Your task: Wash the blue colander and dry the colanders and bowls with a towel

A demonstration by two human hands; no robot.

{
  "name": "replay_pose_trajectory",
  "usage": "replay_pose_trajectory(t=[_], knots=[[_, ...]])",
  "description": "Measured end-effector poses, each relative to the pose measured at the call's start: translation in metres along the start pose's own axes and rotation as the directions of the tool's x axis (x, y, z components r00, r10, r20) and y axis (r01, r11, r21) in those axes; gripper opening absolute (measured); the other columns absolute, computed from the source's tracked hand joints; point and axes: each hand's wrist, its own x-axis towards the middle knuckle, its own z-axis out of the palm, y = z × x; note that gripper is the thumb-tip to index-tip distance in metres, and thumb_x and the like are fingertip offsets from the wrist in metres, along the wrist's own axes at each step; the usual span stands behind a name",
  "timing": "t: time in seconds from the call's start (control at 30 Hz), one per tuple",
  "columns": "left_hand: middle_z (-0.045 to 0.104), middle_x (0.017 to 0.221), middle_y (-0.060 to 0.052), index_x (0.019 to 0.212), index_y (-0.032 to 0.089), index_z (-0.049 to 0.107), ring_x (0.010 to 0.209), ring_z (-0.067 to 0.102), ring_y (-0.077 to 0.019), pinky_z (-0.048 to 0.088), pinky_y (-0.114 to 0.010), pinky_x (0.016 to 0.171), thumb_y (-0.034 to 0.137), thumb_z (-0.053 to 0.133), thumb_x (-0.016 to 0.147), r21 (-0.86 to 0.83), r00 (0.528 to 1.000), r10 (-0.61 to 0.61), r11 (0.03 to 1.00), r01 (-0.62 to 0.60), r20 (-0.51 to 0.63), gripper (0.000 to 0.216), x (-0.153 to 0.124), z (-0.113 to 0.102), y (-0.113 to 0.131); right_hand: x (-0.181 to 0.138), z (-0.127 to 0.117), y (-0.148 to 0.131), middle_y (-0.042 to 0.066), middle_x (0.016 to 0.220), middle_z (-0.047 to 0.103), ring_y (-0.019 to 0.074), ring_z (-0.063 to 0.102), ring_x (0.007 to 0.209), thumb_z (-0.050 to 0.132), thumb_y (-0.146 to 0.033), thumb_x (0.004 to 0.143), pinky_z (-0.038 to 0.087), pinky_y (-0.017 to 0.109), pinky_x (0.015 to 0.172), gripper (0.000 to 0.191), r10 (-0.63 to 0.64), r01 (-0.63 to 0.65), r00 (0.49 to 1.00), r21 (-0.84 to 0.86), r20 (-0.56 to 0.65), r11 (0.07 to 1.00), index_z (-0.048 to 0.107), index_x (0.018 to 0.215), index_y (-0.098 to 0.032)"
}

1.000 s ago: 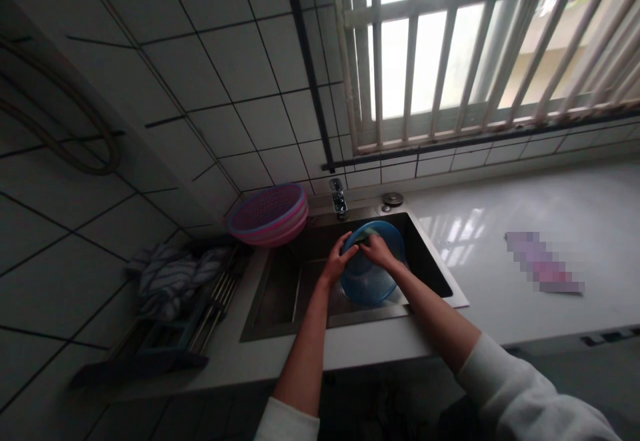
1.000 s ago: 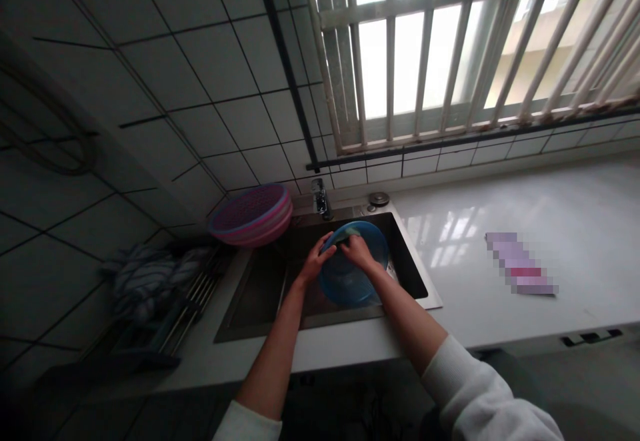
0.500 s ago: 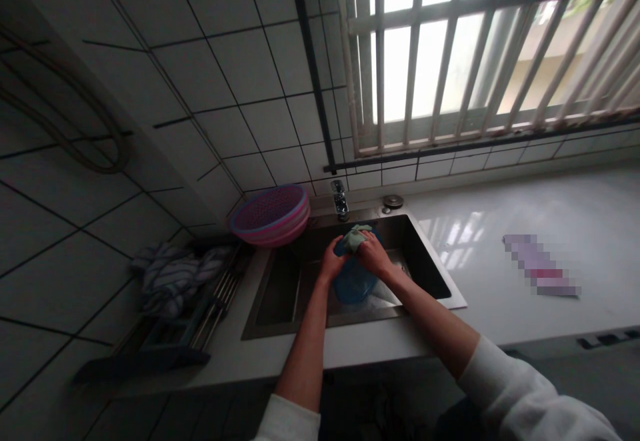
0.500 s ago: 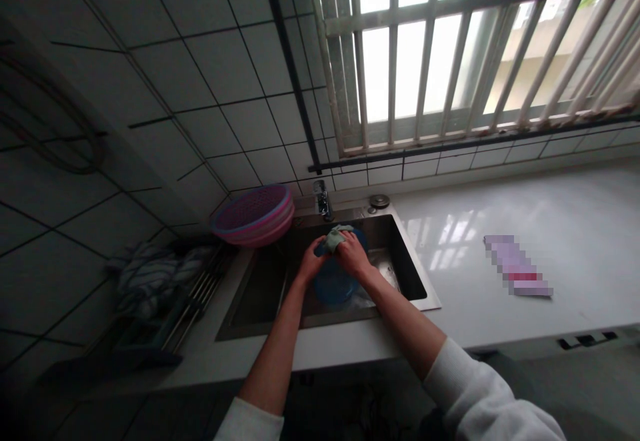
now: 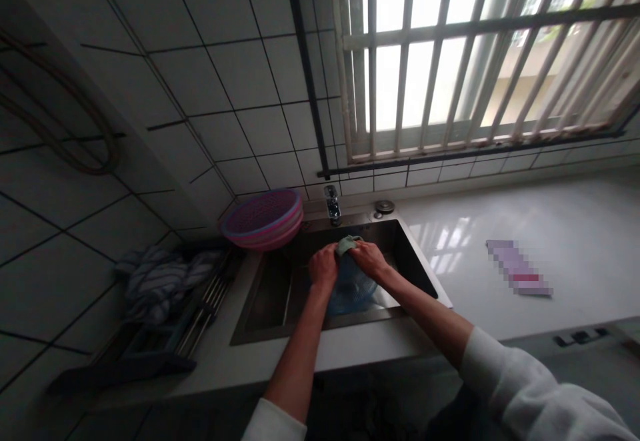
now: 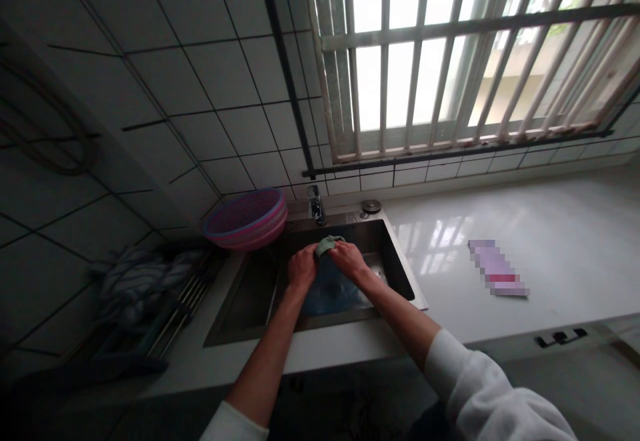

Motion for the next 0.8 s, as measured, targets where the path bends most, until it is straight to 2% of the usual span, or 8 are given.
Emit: replay_pose_trajectory(t=[0.1,0.23,0.3,0.47,0.57,0.67,0.73,0.8], knots=[[0.074,0.139,-0.013,0.140,0.027,0.071,0.123,0.072,-0.0299,0.052,-0.040,0.107,0.019,0.048,0.104,0.015,0.993,-0.106,0.994,0.107,-0.044,0.043,-0.002,-0.007,-0.011,-0.008,0.006,0.019,0.012,0.115,0.080,0.0215,0.076,0.101,0.046,-0.013,0.105,0.054,0.027,0.087,0.035,0.133,-0.133,0.991,0.001,0.007,0.991,0.077,0.119,-0.021],[0.077,0.130,-0.018,0.141,0.024,0.071,0.118,0.075,-0.0336,0.053,-0.044,0.105,0.029,0.051,0.106,-0.117,0.942,-0.314,0.946,0.302,-0.114,0.040,-0.002,-0.013,-0.040,-0.015,0.013,0.044,0.013,0.104,0.080,0.0240,0.077,0.095,0.044,-0.020,0.109,0.053,0.029,0.084,0.035,0.375,-0.374,0.927,0.031,-0.015,0.927,0.078,0.112,-0.020],[0.076,0.132,-0.019,0.140,0.023,0.071,0.121,0.073,-0.0339,0.052,-0.045,0.107,0.029,0.052,0.106,-0.178,0.942,-0.313,0.940,0.290,-0.118,0.039,-0.001,-0.010,-0.043,-0.014,0.015,0.044,0.013,0.108,0.080,0.0240,0.077,0.098,0.048,-0.025,0.109,0.052,0.028,0.086,0.031,0.363,-0.358,0.931,0.090,-0.048,0.929,0.078,0.112,-0.020],[0.072,0.142,-0.010,0.134,0.029,0.075,0.131,0.068,-0.0288,0.047,-0.041,0.116,0.017,0.056,0.102,-0.234,0.996,-0.058,0.971,0.042,-0.063,0.039,-0.003,0.007,-0.019,-0.007,0.020,0.015,0.012,0.112,0.079,0.0203,0.075,0.098,0.052,-0.014,0.104,0.051,0.025,0.086,0.026,0.148,-0.142,0.987,0.103,-0.057,0.985,0.077,0.108,-0.019],[0.074,0.141,-0.007,0.131,0.030,0.077,0.130,0.069,-0.0275,0.048,-0.039,0.114,0.018,0.055,0.102,-0.225,1.000,0.006,0.974,-0.010,-0.020,0.038,-0.003,0.008,-0.015,-0.005,0.023,0.006,0.011,0.111,0.078,0.0188,0.073,0.098,0.052,-0.008,0.102,0.051,0.023,0.085,0.028,0.047,-0.045,0.998,0.070,-0.028,0.997,0.077,0.109,-0.019],[0.075,0.137,-0.010,0.134,0.028,0.075,0.125,0.071,-0.0301,0.051,-0.041,0.110,0.024,0.054,0.103,-0.207,0.989,-0.133,0.971,0.117,-0.066,0.037,-0.002,0.003,-0.030,-0.006,0.023,0.017,0.011,0.110,0.079,0.0195,0.074,0.095,0.049,-0.011,0.104,0.052,0.025,0.083,0.029,0.155,-0.151,0.987,0.075,-0.047,0.986,0.076,0.109,-0.019],[0.077,0.133,-0.014,0.137,0.024,0.073,0.121,0.073,-0.0319,0.052,-0.043,0.107,0.028,0.053,0.105,-0.226,0.956,-0.260,0.948,0.226,-0.134,0.038,-0.001,0.000,-0.041,-0.007,0.022,0.029,0.011,0.108,0.079,0.0210,0.075,0.093,0.047,-0.015,0.106,0.051,0.026,0.083,0.029,0.274,-0.266,0.958,0.099,-0.087,0.959,0.076,0.106,-0.019],[0.077,0.132,-0.015,0.137,0.023,0.073,0.120,0.073,-0.0317,0.052,-0.043,0.107,0.029,0.053,0.105,-0.250,0.942,-0.292,0.937,0.245,-0.168,0.038,0.000,-0.001,-0.045,-0.009,0.021,0.036,0.011,0.105,0.079,0.0219,0.075,0.093,0.048,-0.017,0.106,0.051,0.027,0.084,0.029,0.342,-0.328,0.932,0.126,-0.119,0.936,0.077,0.105,-0.019]])
